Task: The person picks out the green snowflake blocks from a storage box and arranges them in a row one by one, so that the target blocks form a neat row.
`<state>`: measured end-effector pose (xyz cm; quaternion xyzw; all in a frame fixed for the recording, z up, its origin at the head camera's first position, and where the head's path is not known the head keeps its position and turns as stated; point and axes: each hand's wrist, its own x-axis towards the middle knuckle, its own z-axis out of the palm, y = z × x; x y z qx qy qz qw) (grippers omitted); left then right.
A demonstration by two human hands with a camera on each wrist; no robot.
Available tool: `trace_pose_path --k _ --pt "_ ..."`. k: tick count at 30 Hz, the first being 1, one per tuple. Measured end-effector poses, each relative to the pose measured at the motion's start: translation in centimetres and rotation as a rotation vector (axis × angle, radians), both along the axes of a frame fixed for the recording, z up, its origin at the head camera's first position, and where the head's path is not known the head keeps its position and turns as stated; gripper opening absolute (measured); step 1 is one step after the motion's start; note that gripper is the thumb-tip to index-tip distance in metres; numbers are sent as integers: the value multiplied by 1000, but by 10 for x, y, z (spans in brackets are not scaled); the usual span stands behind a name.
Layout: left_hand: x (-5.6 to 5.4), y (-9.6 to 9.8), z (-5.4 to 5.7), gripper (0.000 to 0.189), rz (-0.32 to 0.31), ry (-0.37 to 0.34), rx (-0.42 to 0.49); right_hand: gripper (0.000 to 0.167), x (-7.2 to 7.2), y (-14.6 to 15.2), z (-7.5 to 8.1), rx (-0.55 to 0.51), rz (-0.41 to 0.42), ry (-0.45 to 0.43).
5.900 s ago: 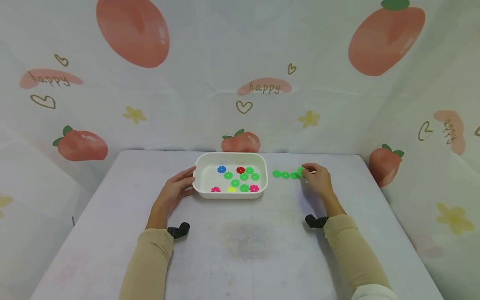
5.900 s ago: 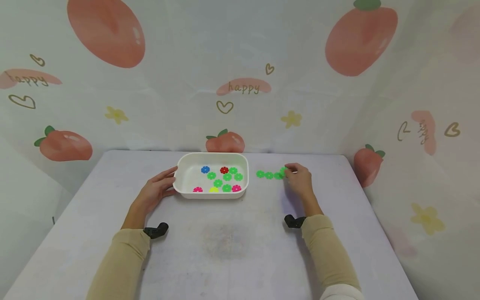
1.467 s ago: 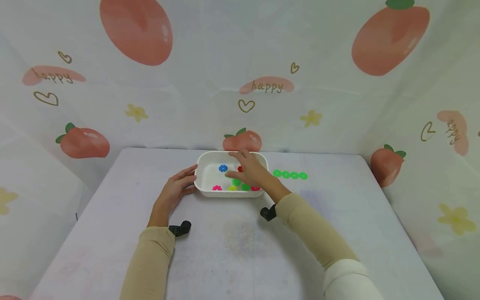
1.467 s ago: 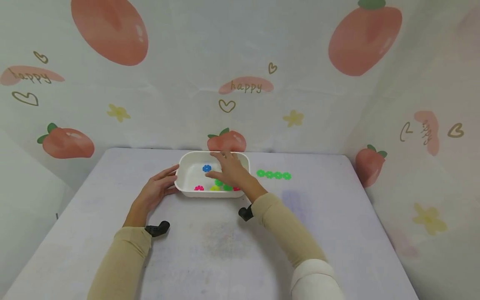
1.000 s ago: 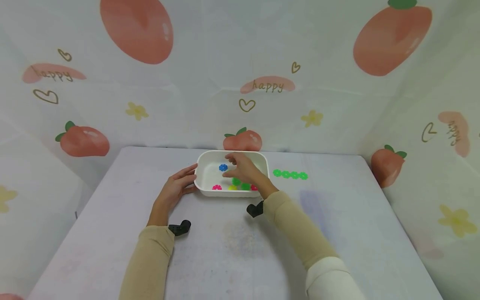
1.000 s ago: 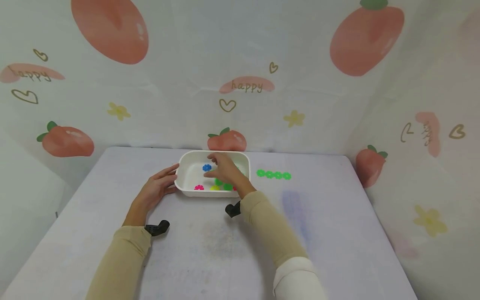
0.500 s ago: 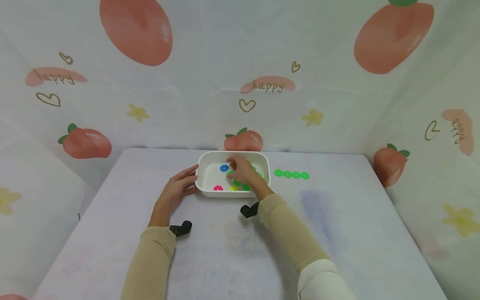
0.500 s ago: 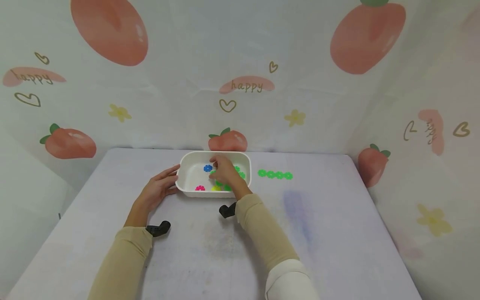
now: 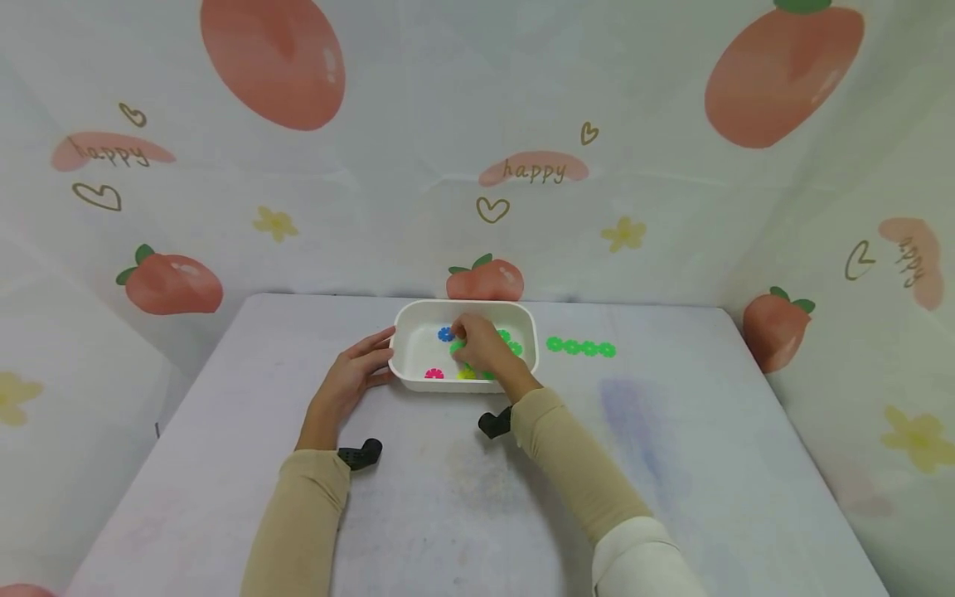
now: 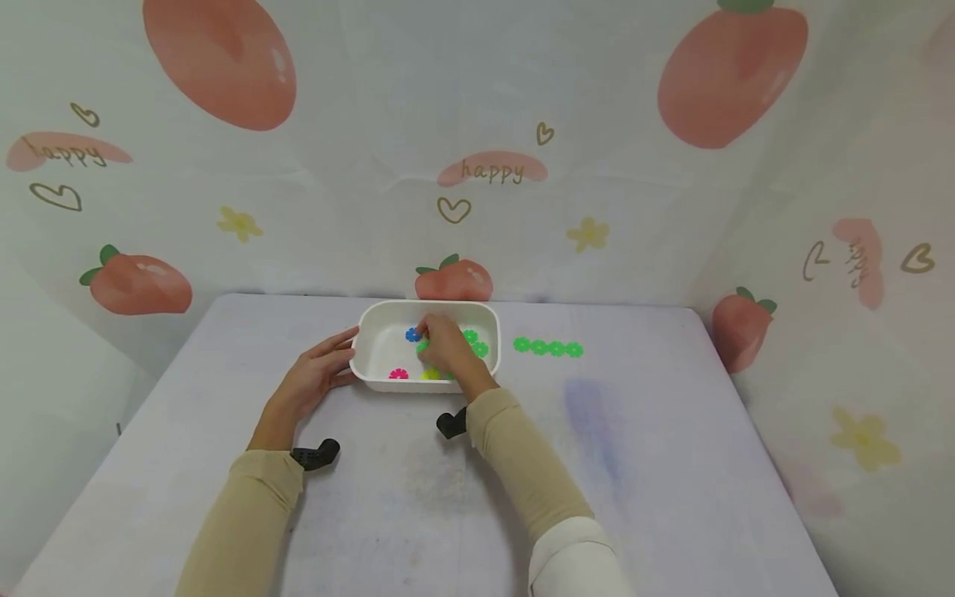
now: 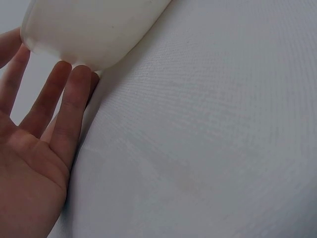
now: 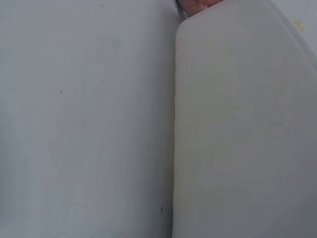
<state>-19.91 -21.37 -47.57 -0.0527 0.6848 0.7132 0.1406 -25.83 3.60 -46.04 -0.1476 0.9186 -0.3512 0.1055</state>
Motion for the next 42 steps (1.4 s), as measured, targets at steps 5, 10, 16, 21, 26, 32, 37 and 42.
trace_pose_path --k 5,10,16,21,26,32,37,42 --pt "1 -1 1 55 -3 2 -16 18 1 1 1 -29 1 42" --pt "1 -1 2 57 -16 12 -1 12 2 1 6 -96 4 54" --pt "1 -2 1 56 -23 15 1 13 9 1 22 -182 -15 75" --pt "1 -2 0 56 -15 10 -5 18 15 3 35 -209 -21 109" --pt "2 -1 0 57 -18 11 -9 20 19 10 40 -219 -34 128" --pt "1 0 -1 56 -17 13 -17 21 20 21 33 -269 -83 149" --pt "0 -2 -2 56 -10 9 -11 22 22 30 31 -330 -115 161" --pt "0 -1 -1 56 -3 6 -17 26 26 40 33 -392 -131 151"
